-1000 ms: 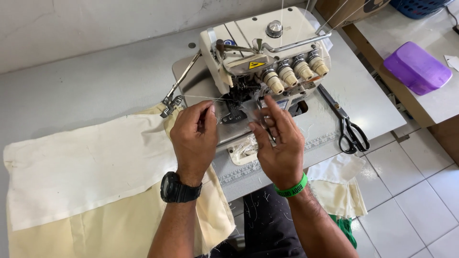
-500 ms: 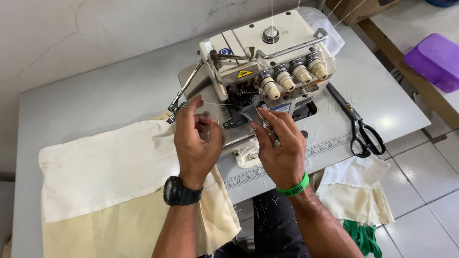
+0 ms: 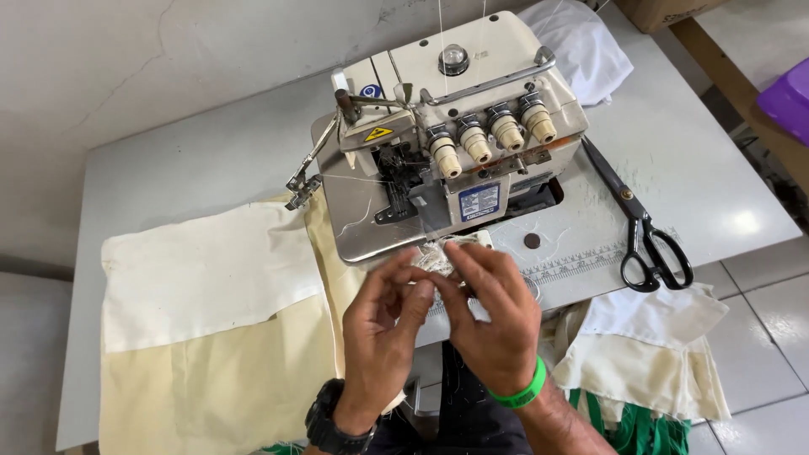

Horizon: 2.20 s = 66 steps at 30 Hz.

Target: Threading an industrial overlock sewing machine using tweezers to guide the thread through tension discs and guides.

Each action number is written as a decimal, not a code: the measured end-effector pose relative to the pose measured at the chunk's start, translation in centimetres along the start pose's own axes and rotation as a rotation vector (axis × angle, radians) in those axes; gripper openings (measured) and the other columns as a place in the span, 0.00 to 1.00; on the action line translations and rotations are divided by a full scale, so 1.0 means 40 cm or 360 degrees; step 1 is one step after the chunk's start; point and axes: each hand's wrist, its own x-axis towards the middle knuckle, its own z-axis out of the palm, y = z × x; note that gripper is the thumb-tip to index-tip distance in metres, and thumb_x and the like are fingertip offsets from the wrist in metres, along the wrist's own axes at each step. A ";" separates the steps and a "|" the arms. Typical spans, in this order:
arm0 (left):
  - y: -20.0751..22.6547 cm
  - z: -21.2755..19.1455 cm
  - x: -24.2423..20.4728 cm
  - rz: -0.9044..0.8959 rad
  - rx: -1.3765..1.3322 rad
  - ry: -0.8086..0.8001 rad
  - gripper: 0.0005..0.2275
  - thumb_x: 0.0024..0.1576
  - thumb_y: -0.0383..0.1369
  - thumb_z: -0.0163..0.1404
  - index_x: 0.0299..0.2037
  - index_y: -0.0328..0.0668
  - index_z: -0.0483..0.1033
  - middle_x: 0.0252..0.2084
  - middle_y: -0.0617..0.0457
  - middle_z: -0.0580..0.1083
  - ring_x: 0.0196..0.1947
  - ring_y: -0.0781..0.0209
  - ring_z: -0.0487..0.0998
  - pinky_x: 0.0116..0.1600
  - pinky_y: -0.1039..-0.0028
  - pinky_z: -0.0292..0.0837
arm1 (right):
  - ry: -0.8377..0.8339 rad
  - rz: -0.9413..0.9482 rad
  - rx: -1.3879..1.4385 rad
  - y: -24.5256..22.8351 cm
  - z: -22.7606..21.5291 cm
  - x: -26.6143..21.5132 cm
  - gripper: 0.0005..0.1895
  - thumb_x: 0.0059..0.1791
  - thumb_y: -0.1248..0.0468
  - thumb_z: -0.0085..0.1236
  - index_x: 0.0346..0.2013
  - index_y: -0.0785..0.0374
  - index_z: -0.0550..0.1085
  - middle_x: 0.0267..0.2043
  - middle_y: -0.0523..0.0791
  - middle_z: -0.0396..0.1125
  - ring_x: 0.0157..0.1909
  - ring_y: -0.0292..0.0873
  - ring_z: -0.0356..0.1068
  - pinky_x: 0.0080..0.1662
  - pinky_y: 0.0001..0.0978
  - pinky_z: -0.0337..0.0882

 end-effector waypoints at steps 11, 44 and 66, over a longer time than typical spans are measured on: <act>-0.002 -0.010 0.020 0.0301 0.0320 0.0249 0.08 0.62 0.29 0.62 0.46 0.34 0.86 0.43 0.47 0.87 0.43 0.62 0.87 0.49 0.77 0.88 | -0.0109 0.0102 0.0350 -0.037 0.013 -0.038 0.18 0.54 0.73 0.68 0.59 0.68 0.77 0.58 0.52 0.75 0.59 0.50 0.79 0.61 0.38 0.83; -0.030 -0.089 0.275 0.0809 0.1358 0.0358 0.11 0.64 0.32 0.63 0.51 0.32 0.83 0.45 0.46 0.77 0.36 0.59 0.81 0.38 0.73 0.83 | -0.0226 0.0192 0.0111 0.097 0.068 0.068 0.15 0.60 0.68 0.58 0.63 0.66 0.73 0.52 0.45 0.78 0.49 0.49 0.70 0.53 0.42 0.74; -0.001 -0.050 0.121 0.0498 -0.0091 0.0166 0.15 0.63 0.31 0.63 0.56 0.30 0.80 0.38 0.38 0.83 0.28 0.66 0.79 0.29 0.76 0.75 | 0.0075 0.0074 -0.0155 -0.017 0.083 0.032 0.14 0.55 0.72 0.66 0.56 0.68 0.81 0.45 0.50 0.76 0.37 0.50 0.78 0.35 0.39 0.78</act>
